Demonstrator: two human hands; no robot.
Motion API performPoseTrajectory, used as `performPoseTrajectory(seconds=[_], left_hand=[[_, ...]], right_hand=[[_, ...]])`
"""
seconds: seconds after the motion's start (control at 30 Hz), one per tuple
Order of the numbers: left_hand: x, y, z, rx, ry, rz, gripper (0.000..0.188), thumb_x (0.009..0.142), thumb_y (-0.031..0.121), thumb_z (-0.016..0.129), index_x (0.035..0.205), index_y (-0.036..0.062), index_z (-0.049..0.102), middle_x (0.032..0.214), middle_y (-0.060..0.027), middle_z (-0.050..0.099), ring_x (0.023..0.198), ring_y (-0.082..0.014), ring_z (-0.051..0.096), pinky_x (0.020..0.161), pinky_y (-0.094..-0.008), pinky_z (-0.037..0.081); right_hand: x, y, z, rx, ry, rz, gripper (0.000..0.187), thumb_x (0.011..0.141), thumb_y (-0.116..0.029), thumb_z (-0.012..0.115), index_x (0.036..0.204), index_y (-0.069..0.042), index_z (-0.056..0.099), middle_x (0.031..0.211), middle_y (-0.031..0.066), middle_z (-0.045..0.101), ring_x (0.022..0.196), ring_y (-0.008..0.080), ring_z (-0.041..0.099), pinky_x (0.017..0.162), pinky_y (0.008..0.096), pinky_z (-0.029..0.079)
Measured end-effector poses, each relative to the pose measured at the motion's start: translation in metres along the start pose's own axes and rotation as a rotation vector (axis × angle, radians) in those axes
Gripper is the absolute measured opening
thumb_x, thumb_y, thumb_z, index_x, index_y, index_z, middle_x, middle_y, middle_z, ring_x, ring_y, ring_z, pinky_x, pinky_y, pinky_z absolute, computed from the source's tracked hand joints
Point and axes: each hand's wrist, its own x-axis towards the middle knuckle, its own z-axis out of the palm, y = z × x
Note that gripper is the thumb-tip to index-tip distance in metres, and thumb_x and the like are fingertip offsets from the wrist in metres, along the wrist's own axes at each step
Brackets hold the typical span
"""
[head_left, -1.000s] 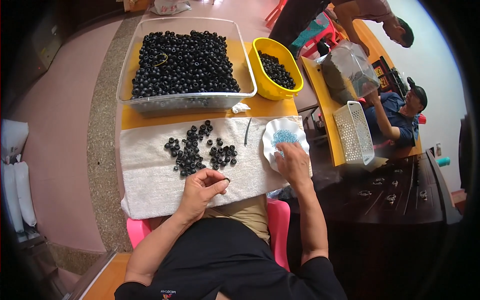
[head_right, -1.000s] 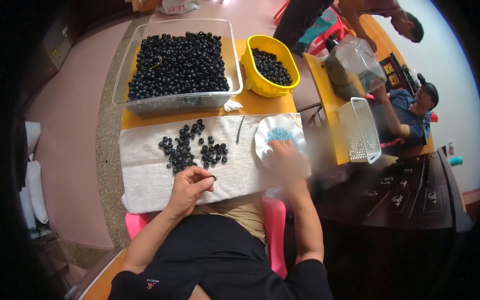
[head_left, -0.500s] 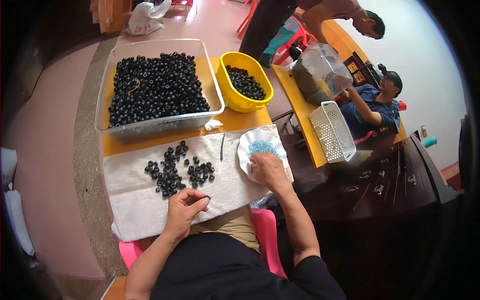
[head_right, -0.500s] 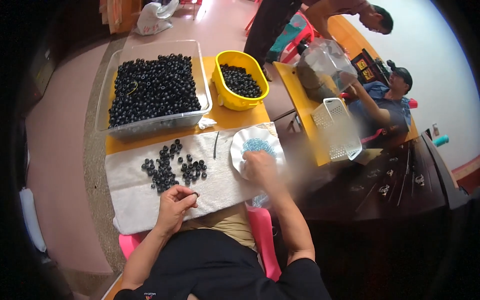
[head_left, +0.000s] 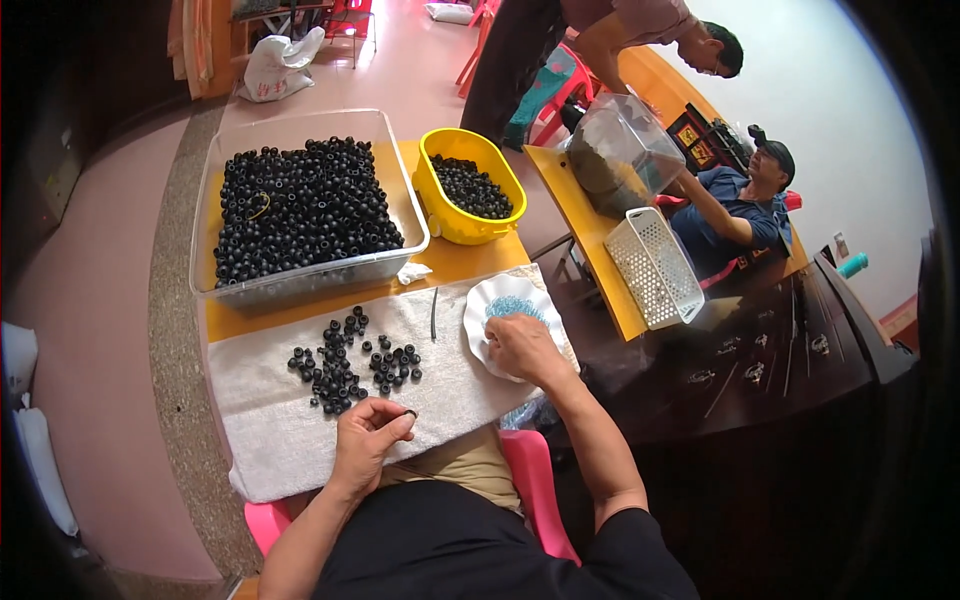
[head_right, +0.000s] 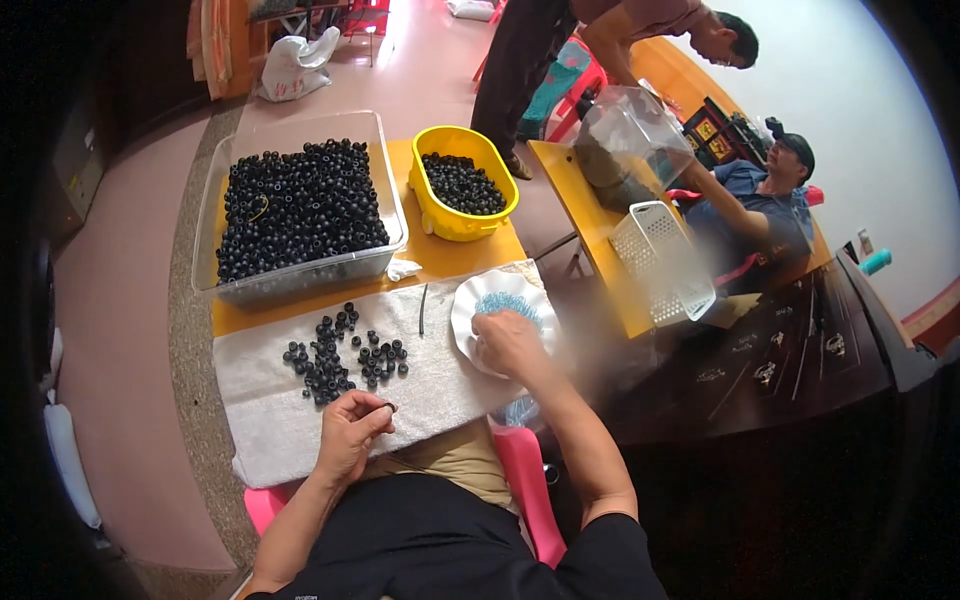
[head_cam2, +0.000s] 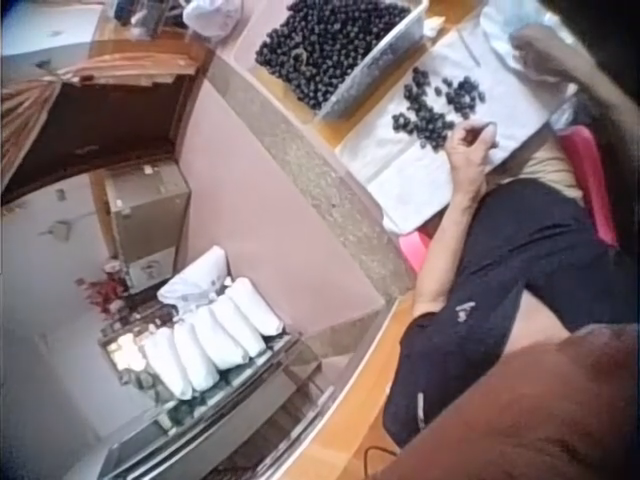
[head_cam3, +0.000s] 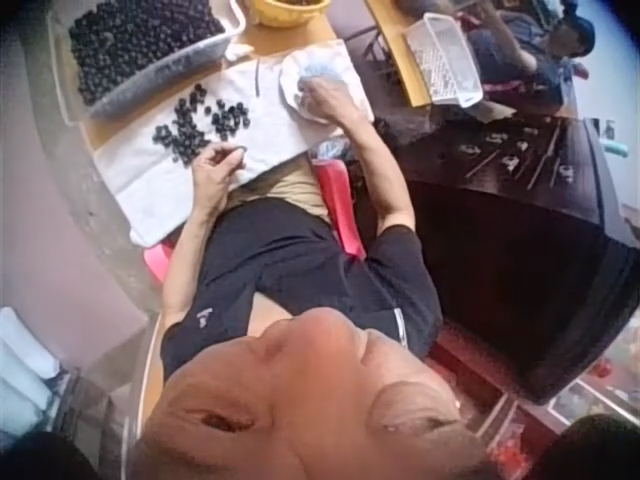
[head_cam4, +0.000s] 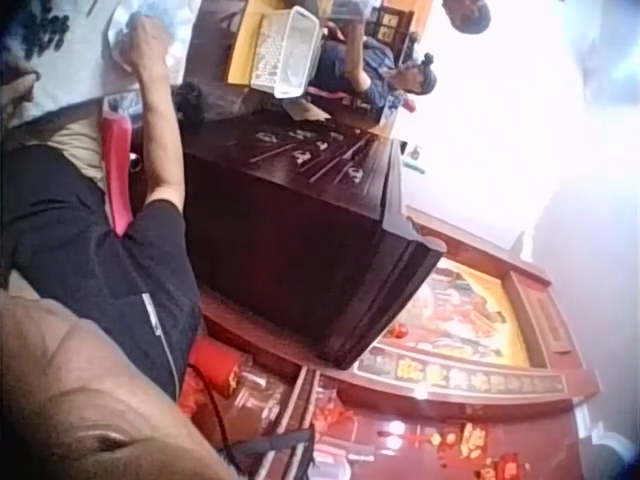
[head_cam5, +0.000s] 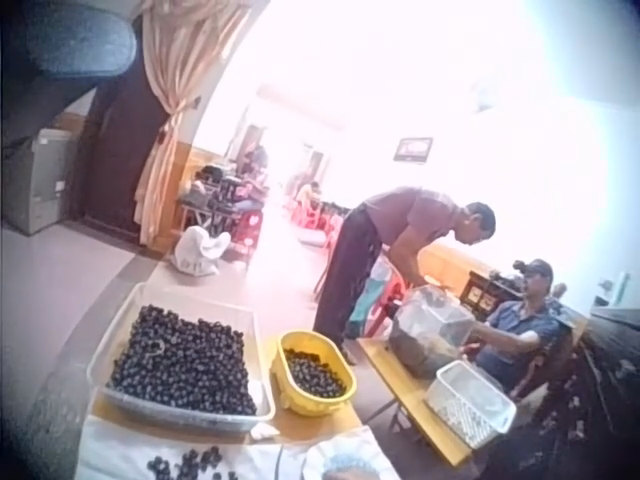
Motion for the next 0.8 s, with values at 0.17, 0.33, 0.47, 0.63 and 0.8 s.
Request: performPoseTrajectory(seconds=[0.17,0.33,0.47,0.63,0.8], left_hand=[[0.0,0.001,0.0,-0.004,0.002,0.005,0.013,0.087,0.002,0.072,0.097,0.0014,0.064,0.09,-0.0072,0.069,0.076,-0.013,0.066,0.072,-0.0263,0.057],[0.0,0.0,0.001,0.004,0.005,-0.006,0.012,0.087,0.002,0.072,0.097,0.0014,0.064,0.089,-0.0066,0.069,0.075,-0.0123,0.066,0.072,-0.0257,0.057],[0.0,-0.001,0.001,0.012,0.003,-0.009,0.012,0.087,0.002,0.072,0.097,0.0015,0.064,0.088,-0.0063,0.069,0.075,-0.012,0.066,0.072,-0.0257,0.057],[0.0,-0.003,0.001,0.026,-0.002,-0.011,0.011,0.088,0.002,0.072,0.096,0.0016,0.064,0.088,-0.0063,0.069,0.074,-0.0118,0.066,0.071,-0.0254,0.057],[0.0,-0.003,0.002,0.03,-0.001,-0.006,0.011,0.088,0.002,0.072,0.096,0.0015,0.064,0.087,-0.0063,0.068,0.074,-0.0115,0.065,0.07,-0.0254,0.057]], right_hand=[[-0.003,0.001,0.001,0.085,0.222,-0.021,0.013,0.077,-0.014,0.067,0.087,-0.008,0.062,0.08,0.0153,0.067,0.081,0.0348,0.066,0.073,0.0445,0.052],[-0.005,0.0,-0.001,0.154,0.311,-0.043,0.014,0.076,-0.012,0.069,0.086,-0.008,0.06,0.078,0.013,0.065,0.078,0.0322,0.066,0.071,0.0435,0.052],[-0.006,0.002,0.0,0.247,0.415,-0.1,0.014,0.075,-0.01,0.069,0.083,-0.007,0.058,0.076,0.0116,0.063,0.073,0.0306,0.065,0.067,0.0409,0.052],[-0.008,0.004,0.005,0.389,0.442,-0.109,0.014,0.075,-0.004,0.069,0.081,-0.005,0.056,0.075,0.0111,0.062,0.068,0.03,0.064,0.062,0.0382,0.051],[-0.007,0.008,0.014,0.517,0.472,-0.115,0.012,0.077,0.0,0.068,0.083,-0.004,0.059,0.078,0.0121,0.062,0.069,0.029,0.065,0.062,0.0357,0.052]])
